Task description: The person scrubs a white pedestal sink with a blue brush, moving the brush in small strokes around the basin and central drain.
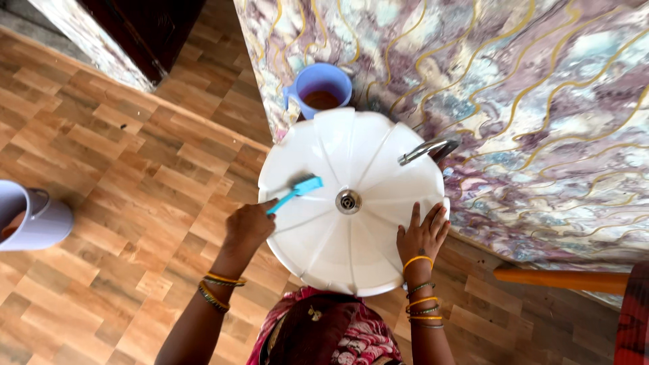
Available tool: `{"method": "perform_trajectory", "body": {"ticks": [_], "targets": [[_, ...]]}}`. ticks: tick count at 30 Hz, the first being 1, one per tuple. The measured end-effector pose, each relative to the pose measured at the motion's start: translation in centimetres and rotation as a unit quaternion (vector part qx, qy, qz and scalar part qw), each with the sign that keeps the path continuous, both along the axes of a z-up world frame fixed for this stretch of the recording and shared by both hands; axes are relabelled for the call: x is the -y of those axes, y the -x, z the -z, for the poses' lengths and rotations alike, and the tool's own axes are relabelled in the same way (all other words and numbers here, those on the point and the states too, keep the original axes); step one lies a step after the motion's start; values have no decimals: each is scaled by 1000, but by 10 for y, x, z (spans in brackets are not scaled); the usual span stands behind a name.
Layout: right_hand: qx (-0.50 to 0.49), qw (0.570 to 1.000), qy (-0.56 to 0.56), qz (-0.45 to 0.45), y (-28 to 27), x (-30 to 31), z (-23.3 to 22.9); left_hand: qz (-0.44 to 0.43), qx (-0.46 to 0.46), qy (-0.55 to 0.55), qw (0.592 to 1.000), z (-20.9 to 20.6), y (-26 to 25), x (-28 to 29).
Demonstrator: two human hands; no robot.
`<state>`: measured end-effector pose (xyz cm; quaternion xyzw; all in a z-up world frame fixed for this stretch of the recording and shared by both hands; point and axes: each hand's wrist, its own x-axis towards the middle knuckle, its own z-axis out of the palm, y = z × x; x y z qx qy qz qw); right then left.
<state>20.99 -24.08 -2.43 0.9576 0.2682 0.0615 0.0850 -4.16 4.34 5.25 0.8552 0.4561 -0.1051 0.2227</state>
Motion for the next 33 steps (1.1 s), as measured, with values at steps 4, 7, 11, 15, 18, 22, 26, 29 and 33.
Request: {"method": "perform_trajectory", "body": {"ticks": [4, 7, 11, 15, 18, 22, 26, 29, 33], "targets": [[-3, 1000, 10, 2, 0, 0, -3, -33, 15, -29, 999, -18, 6, -25], [-22, 999, 31, 11, 1, -2, -6, -23, -3, -20, 1000, 7, 0, -17], [-33, 998, 56, 18, 1, -3, -9, 61, -8, 38, 997, 47, -18, 10], [-46, 996, 69, 29, 3, -5, -12, 85, -25, 35, 995, 42, -24, 3], [-56, 996, 60, 38, 2, -7, -13, 43, -32, 7, 999, 17, -19, -26], [-58, 996, 45, 43, 3, -6, -12, 36, 8, -30, 999, -4, -7, -48], [-63, 996, 31, 47, 3, -6, -10, 80, -17, 39, 996, 22, -24, -34], [-63, 996, 22, 51, 1, -7, -7, 112, -32, 74, 990, 40, -40, -18], [-49, 998, 14, 46, 3, -3, 0, 139, 15, 43, 989, 41, -47, -34]]}}
